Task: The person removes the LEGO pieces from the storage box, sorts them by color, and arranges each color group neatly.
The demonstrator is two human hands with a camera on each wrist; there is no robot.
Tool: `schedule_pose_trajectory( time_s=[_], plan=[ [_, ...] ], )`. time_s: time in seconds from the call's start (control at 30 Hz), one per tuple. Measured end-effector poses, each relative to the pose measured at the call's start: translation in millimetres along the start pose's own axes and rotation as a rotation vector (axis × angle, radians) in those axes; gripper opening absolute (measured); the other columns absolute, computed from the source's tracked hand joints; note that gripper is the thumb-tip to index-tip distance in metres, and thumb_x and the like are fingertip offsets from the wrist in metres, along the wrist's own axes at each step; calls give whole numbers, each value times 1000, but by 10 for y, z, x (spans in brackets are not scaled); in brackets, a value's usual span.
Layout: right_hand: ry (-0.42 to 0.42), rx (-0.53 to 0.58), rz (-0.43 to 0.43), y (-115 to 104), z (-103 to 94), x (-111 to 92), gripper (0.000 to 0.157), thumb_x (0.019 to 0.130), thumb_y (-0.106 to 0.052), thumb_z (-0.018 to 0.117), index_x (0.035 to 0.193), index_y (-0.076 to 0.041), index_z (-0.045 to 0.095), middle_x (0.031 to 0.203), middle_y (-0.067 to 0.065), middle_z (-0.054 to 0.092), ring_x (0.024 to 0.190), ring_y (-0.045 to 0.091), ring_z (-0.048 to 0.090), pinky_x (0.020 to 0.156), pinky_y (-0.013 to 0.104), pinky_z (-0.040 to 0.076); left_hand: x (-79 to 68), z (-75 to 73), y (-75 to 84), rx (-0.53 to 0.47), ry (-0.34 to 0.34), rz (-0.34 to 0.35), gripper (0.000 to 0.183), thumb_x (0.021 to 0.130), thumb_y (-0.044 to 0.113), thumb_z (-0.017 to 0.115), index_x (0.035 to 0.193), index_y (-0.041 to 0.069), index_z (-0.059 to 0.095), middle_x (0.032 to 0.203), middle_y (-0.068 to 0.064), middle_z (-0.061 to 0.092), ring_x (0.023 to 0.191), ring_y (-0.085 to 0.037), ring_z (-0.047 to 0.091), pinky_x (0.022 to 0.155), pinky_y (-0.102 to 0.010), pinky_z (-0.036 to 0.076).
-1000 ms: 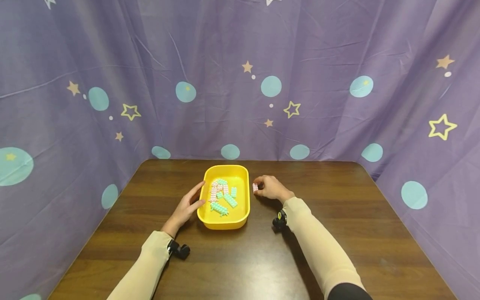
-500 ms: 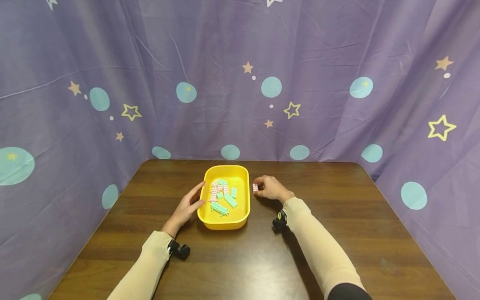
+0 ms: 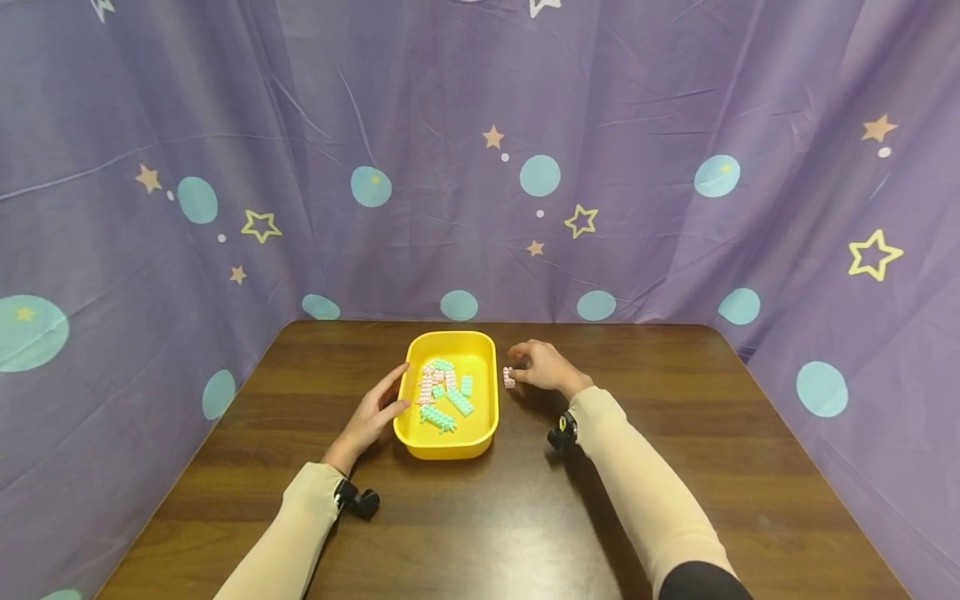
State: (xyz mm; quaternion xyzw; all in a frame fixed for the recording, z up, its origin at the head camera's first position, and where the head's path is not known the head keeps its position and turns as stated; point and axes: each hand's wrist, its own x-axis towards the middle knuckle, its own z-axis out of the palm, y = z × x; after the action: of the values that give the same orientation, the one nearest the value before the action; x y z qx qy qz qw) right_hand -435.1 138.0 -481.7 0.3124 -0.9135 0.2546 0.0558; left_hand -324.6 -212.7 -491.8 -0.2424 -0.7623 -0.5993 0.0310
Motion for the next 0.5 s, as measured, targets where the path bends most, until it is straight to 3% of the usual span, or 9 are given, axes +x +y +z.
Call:
schedule_pose_trajectory(
  time_s=[0.13, 0.23, 0.37, 0.5],
  plan=[
    [20, 43, -16, -71, -84, 35, 45, 82, -22, 76, 121, -3, 65, 110, 17, 65, 88, 28, 62, 76, 36, 50, 0, -10, 6, 12, 4, -4, 65, 93, 1, 58, 150, -6, 28, 150, -34, 32, 132, -51, 40, 94, -21, 46],
    [34, 54, -37, -135, -135, 67, 46, 82, -23, 76, 122, -2, 65, 113, 16, 65, 89, 27, 62, 78, 36, 51, -2, -13, 9, 25, 4, -1, 65, 93, 1, 59, 150, -5, 28, 150, -34, 32, 132, -51, 40, 99, -37, 46],
    [53, 56, -71, -249, -197, 110, 46, 83, -25, 76, 122, -3, 65, 112, 12, 66, 88, 24, 62, 78, 35, 52, -5, -8, 8, 27, 6, 19, 65, 92, 1, 59, 149, -7, 28, 149, -36, 32, 132, -52, 40, 102, -59, 39],
    [59, 91, -71, -398, -246, 162, 45, 84, -26, 76, 122, -4, 66, 111, 12, 67, 85, 21, 60, 75, 34, 51, -5, -1, 9, 25, 2, 24, 65, 93, 1, 59, 149, -8, 28, 149, -36, 32, 132, -53, 39, 102, -63, 36]
  ],
)
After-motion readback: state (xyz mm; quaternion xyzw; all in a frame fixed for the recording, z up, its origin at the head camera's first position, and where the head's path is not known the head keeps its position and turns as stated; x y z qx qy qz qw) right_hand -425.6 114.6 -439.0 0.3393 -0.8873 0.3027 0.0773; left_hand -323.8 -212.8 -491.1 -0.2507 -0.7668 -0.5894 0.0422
